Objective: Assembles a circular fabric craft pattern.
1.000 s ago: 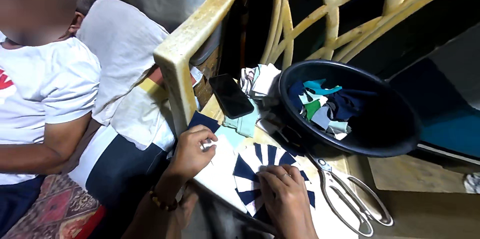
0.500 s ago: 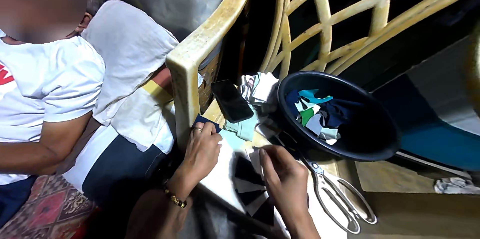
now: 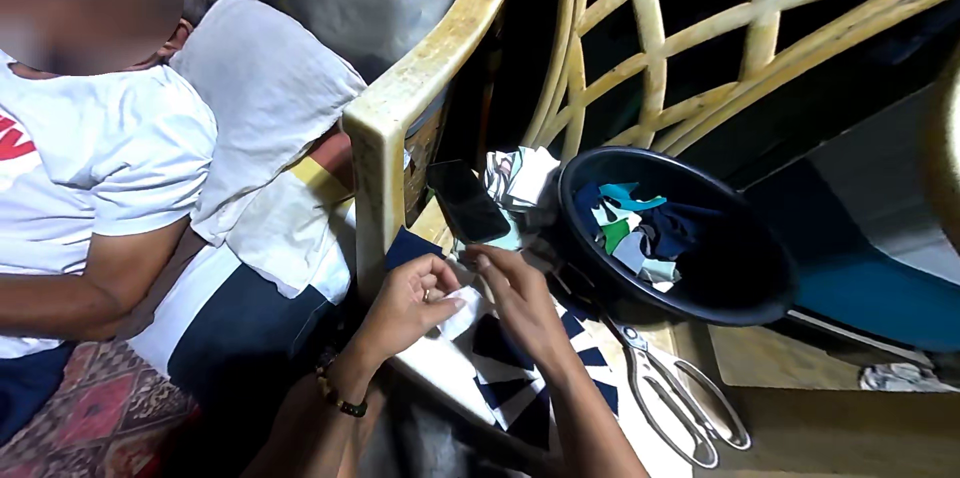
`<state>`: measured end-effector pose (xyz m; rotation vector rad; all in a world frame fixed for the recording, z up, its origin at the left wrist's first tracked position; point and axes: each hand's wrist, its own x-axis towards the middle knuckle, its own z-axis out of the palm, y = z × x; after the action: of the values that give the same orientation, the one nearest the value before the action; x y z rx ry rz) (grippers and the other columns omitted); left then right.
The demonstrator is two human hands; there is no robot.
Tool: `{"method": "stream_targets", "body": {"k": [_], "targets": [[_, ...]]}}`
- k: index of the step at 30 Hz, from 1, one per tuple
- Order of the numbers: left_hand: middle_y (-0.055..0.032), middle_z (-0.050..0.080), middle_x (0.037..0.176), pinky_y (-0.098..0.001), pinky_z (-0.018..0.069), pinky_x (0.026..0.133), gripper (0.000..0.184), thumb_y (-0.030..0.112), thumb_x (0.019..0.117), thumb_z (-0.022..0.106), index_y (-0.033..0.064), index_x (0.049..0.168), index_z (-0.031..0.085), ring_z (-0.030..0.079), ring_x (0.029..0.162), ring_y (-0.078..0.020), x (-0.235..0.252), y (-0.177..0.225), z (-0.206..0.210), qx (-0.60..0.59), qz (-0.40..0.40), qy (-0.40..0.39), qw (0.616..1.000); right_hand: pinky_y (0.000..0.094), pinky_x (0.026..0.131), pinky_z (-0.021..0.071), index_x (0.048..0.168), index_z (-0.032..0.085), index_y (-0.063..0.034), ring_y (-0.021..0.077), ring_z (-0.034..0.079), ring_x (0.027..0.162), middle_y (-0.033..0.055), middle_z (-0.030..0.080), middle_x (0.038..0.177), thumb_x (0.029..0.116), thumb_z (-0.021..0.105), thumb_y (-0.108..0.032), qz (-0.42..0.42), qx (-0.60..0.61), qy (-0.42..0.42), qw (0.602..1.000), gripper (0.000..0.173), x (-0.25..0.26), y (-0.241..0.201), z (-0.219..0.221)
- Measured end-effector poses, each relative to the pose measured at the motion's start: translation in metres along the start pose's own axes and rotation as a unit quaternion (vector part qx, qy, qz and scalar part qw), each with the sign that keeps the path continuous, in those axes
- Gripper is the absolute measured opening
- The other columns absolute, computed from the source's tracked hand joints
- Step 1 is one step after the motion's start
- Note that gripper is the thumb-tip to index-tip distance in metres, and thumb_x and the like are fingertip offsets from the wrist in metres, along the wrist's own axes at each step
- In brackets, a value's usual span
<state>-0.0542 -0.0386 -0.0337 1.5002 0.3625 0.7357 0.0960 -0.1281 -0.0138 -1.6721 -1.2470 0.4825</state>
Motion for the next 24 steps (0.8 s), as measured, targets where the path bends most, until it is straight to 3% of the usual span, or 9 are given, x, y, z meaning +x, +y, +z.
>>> {"method": "stream_targets", "body": {"k": [2, 4, 5, 7, 13, 16, 18, 21, 24], "targets": [[0.0029, 0.068, 0.091, -0.0185, 0.0576, 0.071, 0.023, -0.009, 0.0825, 0.07, 0.0011, 0.1, 0.059, 0.066, 0.077, -0.0009, -0.001, -0.001, 0.004, -0.019, 0.015, 0.002, 1.0, 0.0229, 0.084, 0.0562, 0.121, 0.065, 0.0017, 0.0021, 0.068, 0.089, -0.0012, 0.073, 0.097, 0.1048, 0.05, -0.021, 0.025, 0.11, -0.019, 0.993, 0.031, -0.012, -0.001, -0.007], [0.0025, 0.068, 0.092, -0.02, 0.0594, 0.073, 0.026, -0.011, 0.0798, 0.073, 0.0008, 0.098, 0.059, 0.068, 0.078, -0.0018, -0.001, -0.004, 0.008, -0.037, 0.028, 0.004, 0.999, 0.0189, 0.07, 0.0569, 0.123, 0.059, 0.0048, 0.0006, 0.066, 0.074, -0.0031, 0.071, 0.087, 0.0903, 0.069, -0.008, 0.025, 0.156, -0.023, 0.987, 0.036, -0.026, 0.001, -0.011], [0.0024, 0.067, 0.091, -0.0203, 0.0593, 0.074, 0.027, -0.011, 0.0785, 0.074, 0.0007, 0.097, 0.059, 0.067, 0.079, -0.0024, 0.0, -0.005, 0.009, -0.042, 0.032, 0.006, 0.999, 0.0181, 0.066, 0.0568, 0.122, 0.059, 0.0057, 0.0011, 0.066, 0.07, -0.0027, 0.071, 0.085, 0.0836, 0.073, 0.0, 0.024, 0.162, -0.005, 0.986, 0.042, -0.033, 0.002, -0.011], [0.0036, 0.065, 0.087, -0.0195, 0.0582, 0.072, 0.029, -0.012, 0.0759, 0.075, 0.0027, 0.095, 0.059, 0.066, 0.079, -0.0028, 0.0, -0.006, 0.01, -0.045, 0.028, 0.013, 0.999, 0.0172, 0.061, 0.0559, 0.12, 0.058, 0.0045, 0.0012, 0.065, 0.066, -0.0039, 0.071, 0.082, 0.0782, 0.072, 0.007, 0.023, 0.176, 0.035, 0.984, 0.044, -0.046, 0.006, -0.013], [0.0026, 0.069, 0.09, -0.021, 0.0587, 0.071, 0.032, -0.016, 0.0747, 0.071, 0.0039, 0.097, 0.059, 0.068, 0.08, -0.0054, 0.002, -0.005, 0.016, -0.086, -0.019, -0.02, 0.996, 0.0169, 0.062, 0.0565, 0.114, 0.061, 0.0005, 0.0022, 0.067, 0.068, -0.0045, 0.072, 0.082, 0.0768, 0.071, 0.01, 0.021, 0.211, 0.095, 0.973, 0.039, -0.073, 0.017, -0.02], [0.0037, 0.07, 0.091, -0.0198, 0.0584, 0.073, 0.031, -0.014, 0.0768, 0.069, -0.001, 0.105, 0.065, 0.068, 0.08, -0.0033, -0.001, -0.005, 0.017, -0.072, -0.026, -0.088, 0.993, 0.0178, 0.075, 0.0592, 0.1, 0.073, -0.003, 0.0012, 0.07, 0.081, -0.0059, 0.074, 0.089, 0.0775, 0.071, 0.007, -0.037, 0.174, 0.127, 0.976, 0.024, -0.085, 0.024, -0.024], [0.0041, 0.071, 0.09, -0.0161, 0.0555, 0.075, 0.021, -0.012, 0.0787, 0.069, -0.0043, 0.098, 0.071, 0.065, 0.082, 0.0018, -0.003, -0.009, 0.018, -0.033, 0.041, -0.133, 0.99, 0.0181, 0.085, 0.0577, 0.088, 0.077, -0.01, 0.002, 0.069, 0.094, -0.0055, 0.075, 0.095, 0.0824, 0.069, -0.001, -0.098, 0.122, 0.146, 0.977, 0.013, -0.093, 0.03, -0.027], [-0.0017, 0.069, 0.094, -0.0135, 0.0524, 0.083, 0.003, -0.004, 0.0831, 0.073, -0.002, 0.085, 0.075, 0.062, 0.093, 0.0018, -0.002, -0.016, 0.021, 0.019, 0.157, -0.165, 0.974, 0.0177, 0.089, 0.0533, 0.085, 0.075, -0.0146, 0.0034, 0.066, 0.1, -0.0062, 0.074, 0.097, 0.0874, 0.068, -0.008, -0.154, 0.083, 0.159, 0.972, 0.01, -0.102, 0.035, -0.03], [-0.0046, 0.072, 0.104, -0.026, 0.0483, 0.103, 0.004, 0.004, 0.0886, 0.071, 0.0038, 0.085, 0.072, 0.062, 0.115, -0.0095, 0.0, -0.021, 0.026, 0.016, 0.222, -0.181, 0.958, 0.0187, 0.092, 0.0536, 0.087, 0.072, -0.0126, 0.0045, 0.066, 0.104, -0.004, 0.073, 0.102, 0.0865, 0.067, -0.011, -0.155, 0.073, 0.134, 0.976, 0.005, -0.111, 0.034, -0.032]]}}
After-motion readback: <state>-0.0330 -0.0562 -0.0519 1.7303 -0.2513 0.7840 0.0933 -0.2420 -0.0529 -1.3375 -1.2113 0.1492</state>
